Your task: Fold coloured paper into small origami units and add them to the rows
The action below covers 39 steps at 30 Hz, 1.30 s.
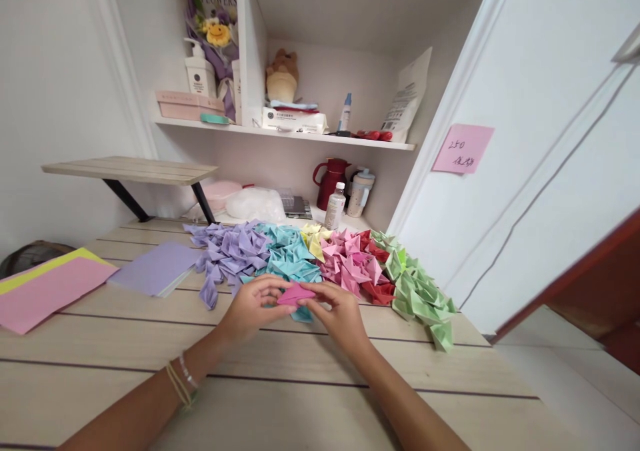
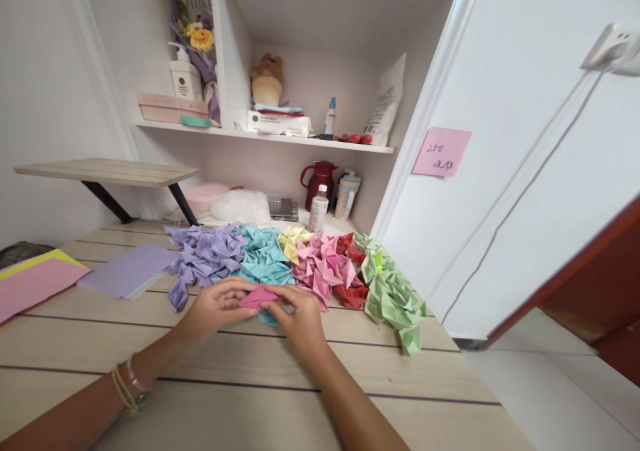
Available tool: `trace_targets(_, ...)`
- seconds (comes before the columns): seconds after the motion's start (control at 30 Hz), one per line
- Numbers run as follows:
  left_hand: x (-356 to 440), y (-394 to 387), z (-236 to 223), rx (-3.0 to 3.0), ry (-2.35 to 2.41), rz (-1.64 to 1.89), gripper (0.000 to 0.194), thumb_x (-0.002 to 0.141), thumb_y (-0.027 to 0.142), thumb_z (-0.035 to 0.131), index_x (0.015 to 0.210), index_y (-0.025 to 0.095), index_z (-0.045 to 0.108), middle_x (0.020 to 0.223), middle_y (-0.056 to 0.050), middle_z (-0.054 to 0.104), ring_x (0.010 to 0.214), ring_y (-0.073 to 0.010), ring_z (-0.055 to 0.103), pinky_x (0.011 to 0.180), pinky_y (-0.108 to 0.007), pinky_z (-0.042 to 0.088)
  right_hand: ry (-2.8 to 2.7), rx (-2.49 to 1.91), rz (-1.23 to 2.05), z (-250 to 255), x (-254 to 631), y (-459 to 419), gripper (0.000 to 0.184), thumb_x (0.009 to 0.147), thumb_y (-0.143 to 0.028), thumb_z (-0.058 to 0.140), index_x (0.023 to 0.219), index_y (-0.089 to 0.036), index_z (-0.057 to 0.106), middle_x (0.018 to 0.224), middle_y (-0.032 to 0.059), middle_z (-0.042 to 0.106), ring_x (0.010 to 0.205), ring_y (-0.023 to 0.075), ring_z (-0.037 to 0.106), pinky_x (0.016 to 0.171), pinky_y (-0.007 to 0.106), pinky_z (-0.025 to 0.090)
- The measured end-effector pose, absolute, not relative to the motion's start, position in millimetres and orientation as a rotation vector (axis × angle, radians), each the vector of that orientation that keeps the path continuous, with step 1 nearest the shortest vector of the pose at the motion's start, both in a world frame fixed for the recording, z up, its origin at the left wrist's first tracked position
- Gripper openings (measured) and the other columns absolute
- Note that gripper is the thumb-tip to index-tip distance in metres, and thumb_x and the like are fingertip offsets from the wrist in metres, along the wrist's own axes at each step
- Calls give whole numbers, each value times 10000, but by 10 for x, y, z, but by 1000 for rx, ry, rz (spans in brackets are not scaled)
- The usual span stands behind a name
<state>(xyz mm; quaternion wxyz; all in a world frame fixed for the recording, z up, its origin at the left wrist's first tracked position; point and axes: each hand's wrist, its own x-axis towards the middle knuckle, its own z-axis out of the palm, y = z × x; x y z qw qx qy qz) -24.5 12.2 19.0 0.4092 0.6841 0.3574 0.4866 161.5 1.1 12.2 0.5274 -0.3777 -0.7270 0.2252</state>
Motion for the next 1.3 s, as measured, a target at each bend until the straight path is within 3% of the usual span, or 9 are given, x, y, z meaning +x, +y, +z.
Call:
trace_targets(0.13,-251,95,162,1917,1032,1199,189,728,313,616,850,192,695,763,-53,645,673,-149,603,593,-247,519,-1882,-886,345,118,1658,5,178,797,-260,590,947,-240,684,838,58,702,755,196,642,709,320,506)
trace_targets(0.23,-230,80,128,1787,1024,1166,205,769,323,570,880,176,661,623,-20,622,517,-121,574,497,-226,499,-1896,-878,309,117,1635,-18,179,812,-262,570,953,-246,680,846,57,704,759,195,644,712,319,503)
trace_targets(0.43,-196,59,135,1751,921,1233,198,772,289,568,905,155,628,870,-76,653,808,-190,629,729,-312,531,-1836,-951,407,124,1566,-67,203,790,-319,581,932,-221,687,838,60,709,720,200,648,667,301,512)
trace_targets(0.6,-204,23,135,2089,1012,1307,260,779,227,542,1030,214,607,944,-64,595,783,-156,597,752,-306,516,-1863,-999,437,120,1575,-78,291,852,-239,455,1112,-227,585,955,55,686,741,176,650,653,264,507)
trace_targets(0.87,-208,102,80,1760,820,1359,159,709,250,643,850,177,660,990,-85,560,958,-204,557,771,-298,516,-1593,-863,802,85,1492,-75,129,834,-284,465,887,-182,522,666,23,643,601,148,615,549,237,489)
trace_targets(1.03,-244,174,65,1540,898,1297,282,657,239,698,910,150,611,886,-76,646,785,-172,617,732,-321,532,-1590,-797,974,117,1510,-74,131,808,-296,515,878,-186,508,766,41,660,710,156,640,622,249,499)
trace_targets(1.17,-237,136,111,1600,947,1280,259,662,246,690,890,149,614,812,-52,664,771,-171,629,735,-320,533,-1600,-900,873,162,1562,-48,200,766,-326,586,890,-170,593,874,73,676,773,185,643,627,265,508)
trace_targets(1.3,-209,81,159,1738,952,1251,212,681,254,673,875,174,648,799,-36,664,741,-160,629,694,-282,528,-1674,-959,713,187,1580,-36,149,743,-306,622,807,-181,670,769,52,693,708,185,637,614,271,502)
